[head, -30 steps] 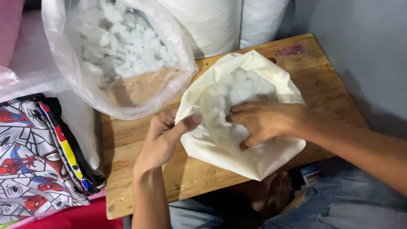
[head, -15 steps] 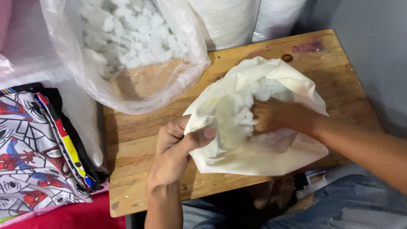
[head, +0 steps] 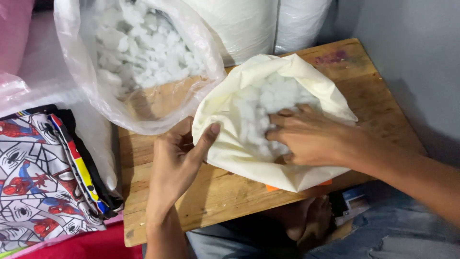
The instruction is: The person takes handfuls of white cotton from a plastic bag and places them into a cream-colored pillowcase. They repeatedly fluff and distribute the cotton inside the case by hand to fill it evenly.
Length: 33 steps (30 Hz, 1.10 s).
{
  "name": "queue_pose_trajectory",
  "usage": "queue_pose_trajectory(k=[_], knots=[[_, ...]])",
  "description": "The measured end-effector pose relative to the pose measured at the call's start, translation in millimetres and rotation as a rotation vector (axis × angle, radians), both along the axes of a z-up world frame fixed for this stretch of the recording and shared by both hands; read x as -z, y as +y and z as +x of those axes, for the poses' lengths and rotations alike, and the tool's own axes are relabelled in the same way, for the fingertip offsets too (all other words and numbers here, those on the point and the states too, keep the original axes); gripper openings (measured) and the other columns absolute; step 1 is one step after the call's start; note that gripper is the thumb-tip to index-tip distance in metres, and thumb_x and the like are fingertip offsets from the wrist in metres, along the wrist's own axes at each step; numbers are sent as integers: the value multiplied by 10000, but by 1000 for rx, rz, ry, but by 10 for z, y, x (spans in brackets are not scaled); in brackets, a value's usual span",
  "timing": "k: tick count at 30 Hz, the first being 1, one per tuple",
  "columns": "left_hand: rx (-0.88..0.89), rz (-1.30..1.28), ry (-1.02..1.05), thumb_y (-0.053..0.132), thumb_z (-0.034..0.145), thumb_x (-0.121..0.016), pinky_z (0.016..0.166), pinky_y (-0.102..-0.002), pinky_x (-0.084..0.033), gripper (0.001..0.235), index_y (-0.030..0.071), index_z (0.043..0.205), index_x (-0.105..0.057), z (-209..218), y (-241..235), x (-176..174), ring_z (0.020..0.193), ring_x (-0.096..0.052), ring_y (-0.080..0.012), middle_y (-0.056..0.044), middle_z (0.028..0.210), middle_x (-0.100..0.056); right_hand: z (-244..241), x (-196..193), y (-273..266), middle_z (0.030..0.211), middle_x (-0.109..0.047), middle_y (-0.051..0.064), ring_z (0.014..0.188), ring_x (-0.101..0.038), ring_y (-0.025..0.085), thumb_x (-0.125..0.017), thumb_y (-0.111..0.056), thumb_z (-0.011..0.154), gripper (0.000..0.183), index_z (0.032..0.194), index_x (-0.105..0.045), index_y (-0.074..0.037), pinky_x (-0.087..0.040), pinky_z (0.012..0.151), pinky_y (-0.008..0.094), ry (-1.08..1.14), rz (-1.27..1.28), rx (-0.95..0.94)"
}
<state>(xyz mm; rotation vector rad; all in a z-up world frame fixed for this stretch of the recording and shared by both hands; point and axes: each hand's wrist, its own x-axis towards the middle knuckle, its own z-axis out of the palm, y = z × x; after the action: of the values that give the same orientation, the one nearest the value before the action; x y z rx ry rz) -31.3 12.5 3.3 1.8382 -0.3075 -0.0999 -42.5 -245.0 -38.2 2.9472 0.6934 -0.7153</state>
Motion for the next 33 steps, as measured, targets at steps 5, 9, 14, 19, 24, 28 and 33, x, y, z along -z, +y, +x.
queue_pose_trajectory(k=[5, 9, 14, 19, 24, 28, 33], knots=[[-76, 499, -404, 388, 940, -756, 707, -348, -474, 354, 81, 984, -585, -66, -12, -282, 762, -577, -202, -55, 890, -638, -325, -598, -339, 1295, -589, 65, 1136, -624, 285, -700, -341, 923, 357, 1245, -698, -187, -542, 931, 498, -358, 192, 174], [360, 505, -936, 250, 1024, -653, 858, -453, -530, 235, 15, 1030, -659, -18, -564, -343, 932, -619, -314, -136, 1064, -659, -398, -661, -386, 1321, -602, 138, 1246, -562, 326, -658, -367, 1003, 553, 1430, -507, -47, -469, 940, 462, -793, 282, 278], [698, 1033, -503, 490, 903, -714, 915, -538, -558, 574, 70, 1277, -599, 488, -1531, 143, 1154, -630, -415, -170, 1249, -611, 26, -126, -606, 978, -678, 85, 1082, -680, 356, -652, -385, 1022, 269, 1188, -646, -174, -536, 864, 523, -665, 442, 491], [842, 1088, -295, 748, 753, -682, 986, -545, -549, 914, 52, 1341, -602, 612, -1844, 514, 1221, -642, -432, -212, 1329, -637, 95, -41, -551, 681, -562, -5, 799, -677, 251, -578, -416, 1079, 234, 952, -662, -237, -500, 745, 406, -697, 636, 549], [935, 1257, -104, 736, 647, -739, 991, -611, -523, 1057, 81, 1451, -536, 488, -1986, 433, 1336, -570, -381, -137, 1426, -615, 26, -195, -437, 642, -567, 85, 712, -634, 268, -586, -268, 1089, 199, 940, -673, -170, -485, 700, 378, -687, 886, 571], [810, 1282, -86, 604, 569, -826, 797, -521, -627, 755, 96, 1120, -740, 819, -2153, 1204, 1073, -727, -365, -128, 1116, -752, 7, -264, -404, 665, -565, 100, 716, -646, 297, -576, -286, 1089, 191, 961, -674, -184, -486, 694, 399, -661, 842, 563], [884, 992, -97, 298, 788, -782, 792, -529, -642, 445, -56, 1052, -724, 914, -2034, 1286, 1003, -726, -455, -266, 1062, -699, -6, -345, -400, 743, -593, 124, 767, -641, 330, -543, -213, 1095, 183, 957, -624, -123, -492, 709, 442, -598, 847, 496]])
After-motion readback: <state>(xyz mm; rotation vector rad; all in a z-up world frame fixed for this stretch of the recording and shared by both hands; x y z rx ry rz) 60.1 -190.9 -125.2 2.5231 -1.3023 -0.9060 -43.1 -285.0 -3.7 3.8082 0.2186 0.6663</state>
